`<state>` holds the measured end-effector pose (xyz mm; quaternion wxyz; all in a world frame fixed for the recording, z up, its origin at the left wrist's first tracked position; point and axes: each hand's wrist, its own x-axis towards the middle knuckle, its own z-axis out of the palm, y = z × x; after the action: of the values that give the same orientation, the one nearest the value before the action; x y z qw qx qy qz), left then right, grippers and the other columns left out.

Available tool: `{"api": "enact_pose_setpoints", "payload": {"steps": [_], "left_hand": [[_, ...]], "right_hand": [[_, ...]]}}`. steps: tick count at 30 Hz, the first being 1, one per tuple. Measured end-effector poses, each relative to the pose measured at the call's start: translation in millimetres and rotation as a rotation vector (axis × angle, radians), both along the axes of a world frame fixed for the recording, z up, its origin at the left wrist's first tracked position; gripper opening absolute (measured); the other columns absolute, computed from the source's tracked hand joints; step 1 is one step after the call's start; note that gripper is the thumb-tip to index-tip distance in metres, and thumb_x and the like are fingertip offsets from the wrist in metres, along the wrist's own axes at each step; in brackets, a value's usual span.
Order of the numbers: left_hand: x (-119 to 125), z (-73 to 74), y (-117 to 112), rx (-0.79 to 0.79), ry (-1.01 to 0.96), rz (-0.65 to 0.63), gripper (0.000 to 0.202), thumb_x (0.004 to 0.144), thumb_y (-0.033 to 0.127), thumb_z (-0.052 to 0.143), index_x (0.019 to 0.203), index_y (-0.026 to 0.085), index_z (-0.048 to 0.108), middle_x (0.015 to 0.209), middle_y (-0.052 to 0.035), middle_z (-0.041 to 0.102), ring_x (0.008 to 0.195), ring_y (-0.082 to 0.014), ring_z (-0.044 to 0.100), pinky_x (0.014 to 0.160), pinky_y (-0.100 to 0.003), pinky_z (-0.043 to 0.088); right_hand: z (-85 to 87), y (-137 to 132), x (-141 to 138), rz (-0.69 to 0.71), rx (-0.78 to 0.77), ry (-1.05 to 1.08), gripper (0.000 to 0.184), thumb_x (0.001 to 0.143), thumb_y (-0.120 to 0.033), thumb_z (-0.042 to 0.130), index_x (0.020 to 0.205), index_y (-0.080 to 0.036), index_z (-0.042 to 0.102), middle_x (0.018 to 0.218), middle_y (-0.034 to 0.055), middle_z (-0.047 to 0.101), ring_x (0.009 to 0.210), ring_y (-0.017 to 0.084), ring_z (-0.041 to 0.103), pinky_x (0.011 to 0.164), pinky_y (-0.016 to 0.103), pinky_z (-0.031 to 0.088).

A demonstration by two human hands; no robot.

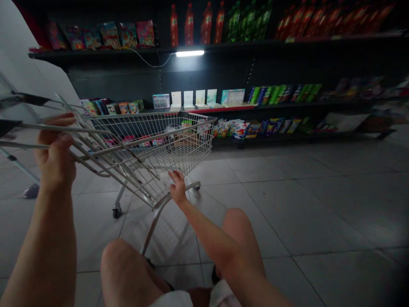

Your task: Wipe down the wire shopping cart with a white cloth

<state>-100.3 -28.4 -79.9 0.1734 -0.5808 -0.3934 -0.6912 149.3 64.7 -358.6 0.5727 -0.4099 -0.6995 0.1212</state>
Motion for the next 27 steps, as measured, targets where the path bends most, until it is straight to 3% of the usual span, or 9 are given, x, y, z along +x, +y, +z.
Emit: {"api": "enact_pose_setpoints", "payload": {"steps": [4, 6, 8, 9, 13, 16, 19, 24, 27], "left_hand": [[34.1, -37.3, -24.1, 0.401, -0.262, 0.237, 0.027, 0.077, 0.05, 0.042, 0.067, 0.026, 0.046, 0.056, 0.0034, 0.034, 0.053, -0.0149, 0.036, 0.058, -0.034, 0.036], [69.5, -44.0, -33.7, 0.275, 0.115, 0.131, 0.028, 0.079, 0.043, 0.044, 0.058, 0.024, 0.042, 0.051, 0.0016, 0.038, 0.048, -0.0149, 0.039, 0.052, -0.032, 0.033], [107.2, -31.5, -30.1, 0.052, 0.638, 0.01, 0.016, 0.075, 0.036, 0.057, 0.065, 0.024, 0.054, 0.061, 0.0, 0.055, 0.055, -0.0151, 0.052, 0.055, -0.03, 0.04], [123.2, -19.0, -21.7, -0.048, 0.739, 0.037, 0.017, 0.076, 0.039, 0.058, 0.068, 0.023, 0.058, 0.066, -0.0015, 0.059, 0.062, -0.017, 0.057, 0.061, -0.032, 0.044], [149.7, 32.7, 42.7, -0.585, 0.872, 0.364, 0.052, 0.085, 0.058, 0.046, 0.107, 0.017, 0.068, 0.103, -0.0138, 0.067, 0.106, -0.0337, 0.061, 0.087, -0.045, 0.047], [138.9, 38.4, 84.3, -1.096, 1.022, 0.433, 0.062, 0.09, 0.063, 0.036, 0.11, 0.015, 0.07, 0.105, -0.0175, 0.07, 0.104, -0.0352, 0.065, 0.091, -0.046, 0.047], [125.4, 25.5, 95.6, -1.131, 1.091, 0.513, 0.065, 0.093, 0.058, 0.025, 0.116, 0.015, 0.069, 0.111, -0.0201, 0.07, 0.105, -0.036, 0.066, 0.089, -0.045, 0.048], [117.5, 21.2, 83.3, -1.106, 1.164, 0.574, 0.064, 0.096, 0.048, 0.018, 0.118, 0.015, 0.068, 0.108, -0.0202, 0.071, 0.103, -0.0351, 0.067, 0.084, -0.043, 0.05], [117.0, 23.1, 76.5, -1.091, 1.175, 0.581, 0.066, 0.096, 0.05, 0.016, 0.116, 0.016, 0.069, 0.105, -0.0183, 0.071, 0.101, -0.0337, 0.067, 0.083, -0.042, 0.05]], "right_hand": [[86.2, 3.8, -13.6, 0.044, 0.242, 0.085, 0.06, 0.074, 0.0, 0.046, 0.128, -0.022, 0.061, 0.138, 0.0104, 0.044, 0.132, 0.022, 0.045, 0.113, 0.037, 0.042], [94.4, 7.5, -22.5, 0.062, 0.297, 0.031, 0.05, 0.082, -0.005, 0.048, 0.124, -0.026, 0.065, 0.137, 0.0086, 0.045, 0.132, 0.022, 0.043, 0.115, 0.039, 0.04], [73.1, 11.9, -29.4, 0.087, 0.281, -0.083, 0.043, 0.086, -0.01, 0.05, 0.122, -0.027, 0.067, 0.137, 0.0079, 0.048, 0.132, 0.023, 0.042, 0.117, 0.041, 0.037], [53.9, 13.7, -30.5, 0.1, 0.231, -0.15, 0.042, 0.086, -0.011, 0.051, 0.121, -0.027, 0.067, 0.136, 0.0079, 0.05, 0.132, 0.023, 0.042, 0.117, 0.042, 0.035], [-36.4, 13.7, -15.9, 0.122, -0.064, -0.295, 0.045, 0.079, -0.004, 0.052, 0.115, -0.024, 0.071, 0.125, 0.0087, 0.06, 0.12, 0.023, 0.052, 0.108, 0.041, 0.045], [-66.5, 12.5, 1.3, 0.14, -0.128, -0.292, 0.051, 0.072, 0.001, 0.049, 0.113, -0.021, 0.071, 0.112, 0.0074, 0.065, 0.104, 0.02, 0.059, 0.096, 0.035, 0.053], [-40.5, 24.8, 13.4, 0.06, -0.098, -0.181, 0.057, 0.071, -0.001, 0.045, 0.121, -0.016, 0.067, 0.115, 0.0109, 0.06, 0.11, 0.021, 0.057, 0.101, 0.037, 0.05], [48.0, 79.5, 33.3, -0.31, 0.16, 0.149, 0.054, 0.077, -0.01, 0.041, 0.128, -0.017, 0.057, 0.125, 0.0153, 0.044, 0.121, 0.026, 0.048, 0.107, 0.045, 0.043], [61.6, 98.5, 21.6, -0.499, 0.105, 0.289, 0.053, 0.081, -0.012, 0.036, 0.131, -0.014, 0.05, 0.117, 0.0163, 0.045, 0.112, 0.026, 0.049, 0.101, 0.048, 0.044]]}}
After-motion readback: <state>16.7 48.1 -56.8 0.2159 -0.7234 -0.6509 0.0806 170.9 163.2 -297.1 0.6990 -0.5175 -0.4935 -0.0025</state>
